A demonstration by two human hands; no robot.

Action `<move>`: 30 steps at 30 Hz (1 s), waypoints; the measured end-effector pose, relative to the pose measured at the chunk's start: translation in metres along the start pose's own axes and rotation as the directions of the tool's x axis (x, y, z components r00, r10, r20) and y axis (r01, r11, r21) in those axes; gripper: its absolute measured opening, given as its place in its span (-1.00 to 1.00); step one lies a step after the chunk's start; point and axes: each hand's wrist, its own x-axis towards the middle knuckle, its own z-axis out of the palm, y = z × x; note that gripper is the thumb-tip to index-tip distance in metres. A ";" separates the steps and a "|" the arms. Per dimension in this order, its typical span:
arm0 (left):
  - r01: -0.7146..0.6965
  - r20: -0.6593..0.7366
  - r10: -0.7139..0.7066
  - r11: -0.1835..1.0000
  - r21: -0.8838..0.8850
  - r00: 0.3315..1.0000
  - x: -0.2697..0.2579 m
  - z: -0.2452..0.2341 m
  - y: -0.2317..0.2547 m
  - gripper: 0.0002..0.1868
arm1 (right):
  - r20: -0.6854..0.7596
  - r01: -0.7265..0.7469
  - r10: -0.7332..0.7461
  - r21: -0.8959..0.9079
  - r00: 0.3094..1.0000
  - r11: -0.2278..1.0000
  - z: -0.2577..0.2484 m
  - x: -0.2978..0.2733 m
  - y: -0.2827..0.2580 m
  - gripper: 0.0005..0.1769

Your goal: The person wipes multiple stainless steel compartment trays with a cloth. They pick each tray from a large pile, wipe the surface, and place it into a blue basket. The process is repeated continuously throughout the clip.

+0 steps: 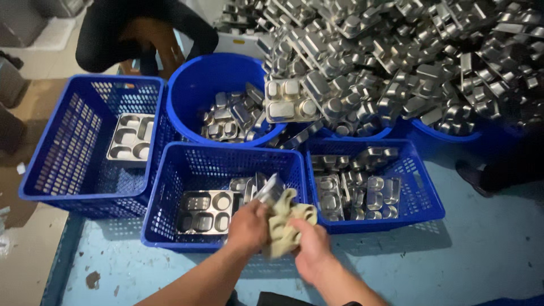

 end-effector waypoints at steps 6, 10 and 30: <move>0.297 0.153 -0.278 0.610 -0.734 0.949 0.022 0.011 0.010 -0.53 | 0.620 0.772 -0.510 -0.617 0.596 0.152 -0.001 -0.019 0.027 -0.16; 0.256 -0.012 -0.356 0.692 -0.675 0.934 0.025 0.022 0.014 -0.41 | 0.650 0.672 -0.349 -0.737 0.675 -0.073 -0.003 -0.037 0.004 -0.14; 0.134 0.038 -0.425 0.199 -0.971 0.904 0.026 -0.001 0.051 -0.41 | 0.181 -0.084 0.156 -0.351 0.971 0.933 -0.080 -0.009 0.014 -0.53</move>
